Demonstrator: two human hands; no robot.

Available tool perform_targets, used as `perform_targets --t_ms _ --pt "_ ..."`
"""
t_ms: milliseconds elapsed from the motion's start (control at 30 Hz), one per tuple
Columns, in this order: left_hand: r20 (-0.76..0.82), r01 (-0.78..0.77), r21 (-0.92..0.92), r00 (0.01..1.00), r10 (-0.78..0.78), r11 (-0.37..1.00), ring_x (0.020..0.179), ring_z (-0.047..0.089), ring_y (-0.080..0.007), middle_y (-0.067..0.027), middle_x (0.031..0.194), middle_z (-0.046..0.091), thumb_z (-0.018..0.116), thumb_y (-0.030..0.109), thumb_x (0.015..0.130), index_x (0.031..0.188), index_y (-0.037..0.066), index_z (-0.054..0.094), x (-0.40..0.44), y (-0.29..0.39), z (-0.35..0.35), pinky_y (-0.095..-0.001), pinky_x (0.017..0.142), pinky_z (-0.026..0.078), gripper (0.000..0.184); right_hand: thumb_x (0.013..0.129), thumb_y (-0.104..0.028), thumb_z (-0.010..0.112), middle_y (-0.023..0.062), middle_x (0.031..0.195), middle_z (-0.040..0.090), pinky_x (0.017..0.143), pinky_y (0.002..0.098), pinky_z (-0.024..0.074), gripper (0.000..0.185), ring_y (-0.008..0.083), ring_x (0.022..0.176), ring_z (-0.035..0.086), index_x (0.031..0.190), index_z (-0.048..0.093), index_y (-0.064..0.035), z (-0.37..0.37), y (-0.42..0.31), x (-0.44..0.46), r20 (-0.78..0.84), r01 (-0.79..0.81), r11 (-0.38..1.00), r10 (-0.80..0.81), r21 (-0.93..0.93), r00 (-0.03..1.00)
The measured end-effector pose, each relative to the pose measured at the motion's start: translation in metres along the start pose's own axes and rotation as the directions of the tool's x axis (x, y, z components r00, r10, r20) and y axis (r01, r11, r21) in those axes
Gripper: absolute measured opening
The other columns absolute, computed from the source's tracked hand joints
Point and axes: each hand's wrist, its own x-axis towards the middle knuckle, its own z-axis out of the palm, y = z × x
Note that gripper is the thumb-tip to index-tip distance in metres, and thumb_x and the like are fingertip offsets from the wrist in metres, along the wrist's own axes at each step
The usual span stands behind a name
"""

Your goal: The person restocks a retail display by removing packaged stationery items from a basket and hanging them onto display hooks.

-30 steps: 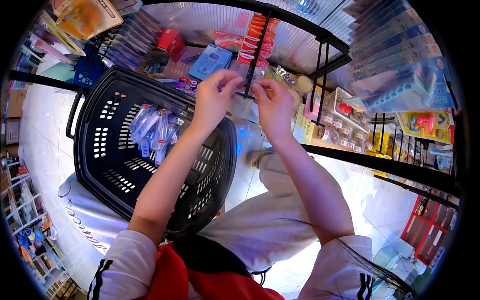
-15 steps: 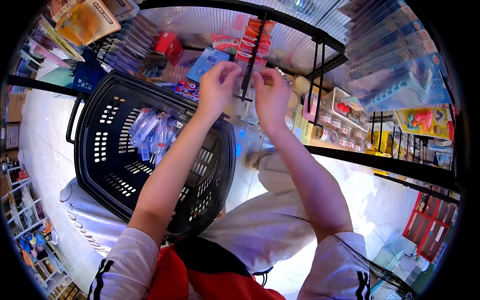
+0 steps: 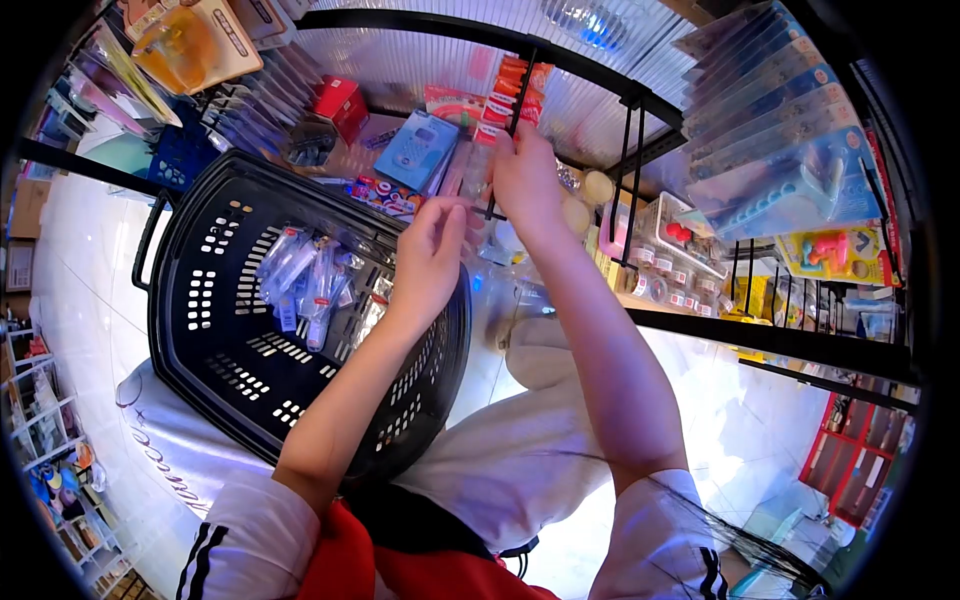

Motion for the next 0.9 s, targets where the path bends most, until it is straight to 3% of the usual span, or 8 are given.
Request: perform_targets --t_ms 233,333,433,533,633,700,833,900 --pt "0.000 -0.001 -0.055 1.000 0.001 0.998 0.068 0.054 -0.0094 -0.0059 0.080 0.057 0.041 0.014 0.090 0.095 0.002 0.051 0.010 0.002 -0.025 -0.0210 0.058 0.042 0.017 0.085 -0.012 0.037 -0.0015 0.051 0.041 0.035 0.0234 0.0346 0.024 0.0067 0.040 0.039 0.100 0.053 -0.0004 -0.002 -0.030 -0.011 -0.016 -0.098 0.913 0.114 0.395 0.993" --pt "0.008 -0.010 -0.098 1.000 0.011 0.995 0.069 0.055 -0.0098 -0.0060 0.081 0.057 0.041 0.013 0.090 0.095 0.002 0.051 0.015 -0.002 -0.030 -0.0207 0.058 0.042 0.016 0.081 -0.005 0.040 0.0190 0.063 0.054 0.052 0.0369 0.0409 0.016 0.0287 0.054 0.054 0.088 0.052 0.0026 0.002 -0.020 -0.006 -0.115 0.013 0.984 0.007 0.177 0.993" --pt "0.042 -0.008 -0.087 0.999 0.012 0.996 0.069 0.055 -0.0106 -0.0065 0.081 0.057 0.043 0.010 0.088 0.096 0.001 0.051 0.015 0.000 -0.025 -0.0219 0.059 0.043 0.014 0.081 -0.005 0.041 0.0189 0.061 0.053 0.052 0.0367 0.0400 0.016 0.0284 0.054 0.054 0.087 0.053 0.0028 0.001 -0.022 -0.004 -0.154 0.044 0.997 -0.054 -0.067 0.987" --pt "0.093 -0.044 0.013 0.995 0.042 0.999 0.068 0.056 -0.0117 -0.0074 0.081 0.057 0.046 0.006 0.085 0.096 0.000 0.051 0.012 -0.002 -0.016 -0.0235 0.060 0.045 0.014 0.085 -0.011 0.039 -0.0017 0.050 0.042 0.034 0.0224 0.0314 0.024 0.0065 0.038 0.037 0.100 0.052 0.0020 -0.003 -0.022 -0.001 -0.036 -0.022 0.974 0.031 0.227 0.999" --pt "0.076 -0.152 0.078 0.986 0.146 0.985 0.069 0.056 -0.0126 -0.0083 0.083 0.057 0.052 0.002 0.079 0.100 0.000 0.048 0.007 0.003 -0.002 -0.0233 0.061 0.045 0.021 0.085 -0.011 0.039 -0.0017 0.051 0.041 0.035 0.0220 0.0314 0.024 0.0060 0.040 0.038 0.099 0.052 0.0034 -0.010 -0.032 -0.004 0.010 -0.112 0.942 0.115 0.317 0.993" --pt "0.114 -0.214 0.064 0.972 0.206 0.975 0.070 0.056 -0.0132 -0.0093 0.086 0.056 0.055 -0.002 0.075 0.104 -0.001 0.044 0.004 0.007 0.004 -0.0234 0.062 0.045 0.031 0.085 -0.011 0.039 0.0007 0.050 0.044 0.038 0.0251 0.0352 0.023 0.0107 0.040 0.042 0.098 0.053 0.0017 -0.010 -0.023 0.000 -0.009 -0.012 0.991 0.013 0.131 1.000" --pt "0.190 0.074 -0.216 0.981 -0.033 0.974 0.074 0.056 -0.0140 -0.0106 0.089 0.055 0.048 0.001 0.079 0.113 -0.001 0.038 -0.002 0.001 0.013 -0.0255 0.062 0.045 0.036 0.085 -0.013 0.042 0.0091 0.058 0.052 0.051 0.0341 0.0437 0.022 0.0247 0.051 0.054 0.096 0.056 -0.0018 -0.029 -0.035 0.006 0.115 0.033 0.916 0.014 -0.401 0.993" --pt "0.313 0.228 -0.372 0.943 -0.110 0.900 0.078 0.057 -0.0153 -0.0100 0.093 0.054 0.046 0.006 0.082 0.117 0.000 0.037 -0.001 0.005 0.012 -0.0259 0.065 0.045 0.037 0.081 -0.014 0.047 0.0156 0.075 0.055 0.061 0.0390 0.0444 0.019 0.0310 0.068 0.055 0.091 0.057 -0.0017 -0.035 -0.044 0.026 -0.078 0.187 0.834 -0.263 -0.519 0.962"
